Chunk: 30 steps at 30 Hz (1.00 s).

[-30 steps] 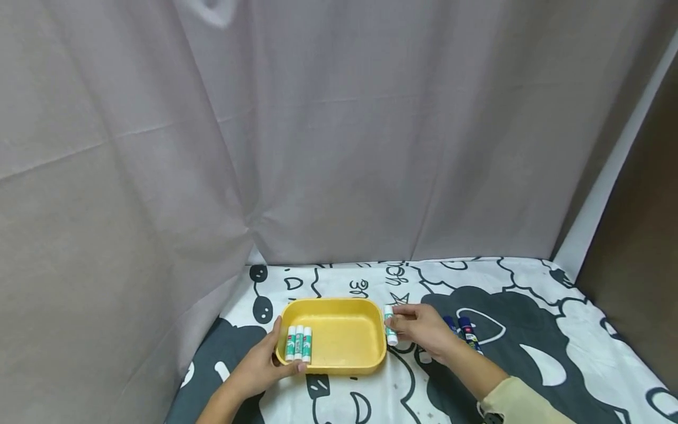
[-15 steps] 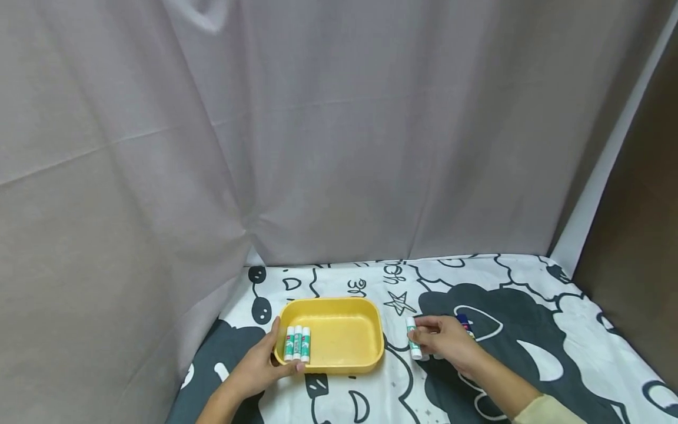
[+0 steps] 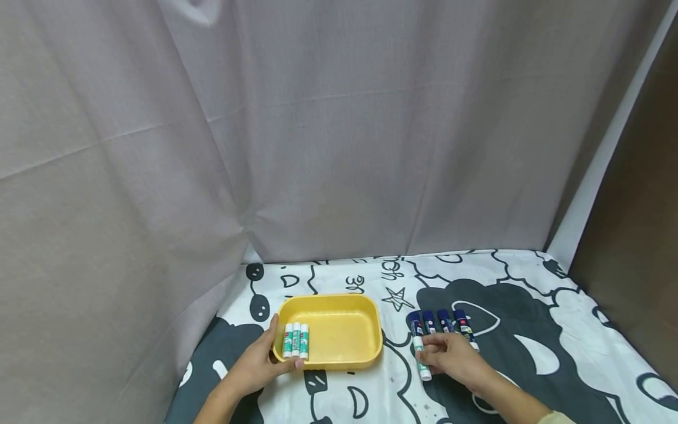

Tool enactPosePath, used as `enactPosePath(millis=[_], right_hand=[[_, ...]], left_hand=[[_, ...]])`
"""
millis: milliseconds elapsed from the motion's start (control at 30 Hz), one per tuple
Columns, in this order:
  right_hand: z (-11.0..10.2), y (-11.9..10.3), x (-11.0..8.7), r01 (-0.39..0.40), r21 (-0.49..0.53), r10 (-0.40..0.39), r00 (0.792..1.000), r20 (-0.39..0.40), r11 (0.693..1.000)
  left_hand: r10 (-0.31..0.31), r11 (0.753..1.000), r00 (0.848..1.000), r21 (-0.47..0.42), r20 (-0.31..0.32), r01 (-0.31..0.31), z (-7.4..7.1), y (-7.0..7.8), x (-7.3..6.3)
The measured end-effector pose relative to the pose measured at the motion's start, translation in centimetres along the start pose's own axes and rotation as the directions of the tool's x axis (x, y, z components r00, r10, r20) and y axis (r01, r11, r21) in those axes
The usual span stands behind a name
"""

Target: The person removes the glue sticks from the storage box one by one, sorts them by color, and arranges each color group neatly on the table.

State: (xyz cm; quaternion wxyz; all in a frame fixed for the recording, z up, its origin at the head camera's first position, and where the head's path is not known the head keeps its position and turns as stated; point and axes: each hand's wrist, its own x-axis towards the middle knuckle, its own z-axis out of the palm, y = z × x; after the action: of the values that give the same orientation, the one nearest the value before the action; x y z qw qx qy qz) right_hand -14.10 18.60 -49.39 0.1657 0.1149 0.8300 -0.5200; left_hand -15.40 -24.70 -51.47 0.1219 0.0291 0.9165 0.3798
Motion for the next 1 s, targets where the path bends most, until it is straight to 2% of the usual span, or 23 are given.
enactPosePath(millis=[133,333,533,733,900,1000], right_hand=[[0.3,0.8,-0.4,0.023,0.018,-0.023,1.000,-0.004,1.000],[0.7,1.5,-1.1,0.007,0.007,-0.007,1.000,-0.027,1.000],[0.9,2.7,-1.4,0.058,-0.042,-0.058,0.998,-0.015,0.997],[1.0,3.8,-1.2,0.150,-0.132,-0.156,0.987,-0.032,0.980],[1.4,3.6,-1.3,0.145,-0.224,-0.171,0.981,-0.097,0.964],[1.5,3.4,-1.3,0.145,-0.301,-0.187,0.975,-0.116,0.942]], left_hand=[[0.013,1.000,1.000,0.002,-0.002,-0.013,-0.1,0.0,-0.1],[0.006,1.000,1.000,0.007,-0.005,-0.006,-0.2,0.2,-0.3],[0.005,1.000,1.000,0.011,-0.011,-0.005,-0.2,0.4,-0.4],[-0.003,1.000,1.000,0.017,-0.008,0.003,-0.3,0.4,-0.4],[-0.011,1.000,1.000,0.019,-0.005,0.012,-0.2,0.4,-0.3],[-0.011,1.000,1.000,0.018,-0.002,0.011,-0.2,0.4,-0.3]])
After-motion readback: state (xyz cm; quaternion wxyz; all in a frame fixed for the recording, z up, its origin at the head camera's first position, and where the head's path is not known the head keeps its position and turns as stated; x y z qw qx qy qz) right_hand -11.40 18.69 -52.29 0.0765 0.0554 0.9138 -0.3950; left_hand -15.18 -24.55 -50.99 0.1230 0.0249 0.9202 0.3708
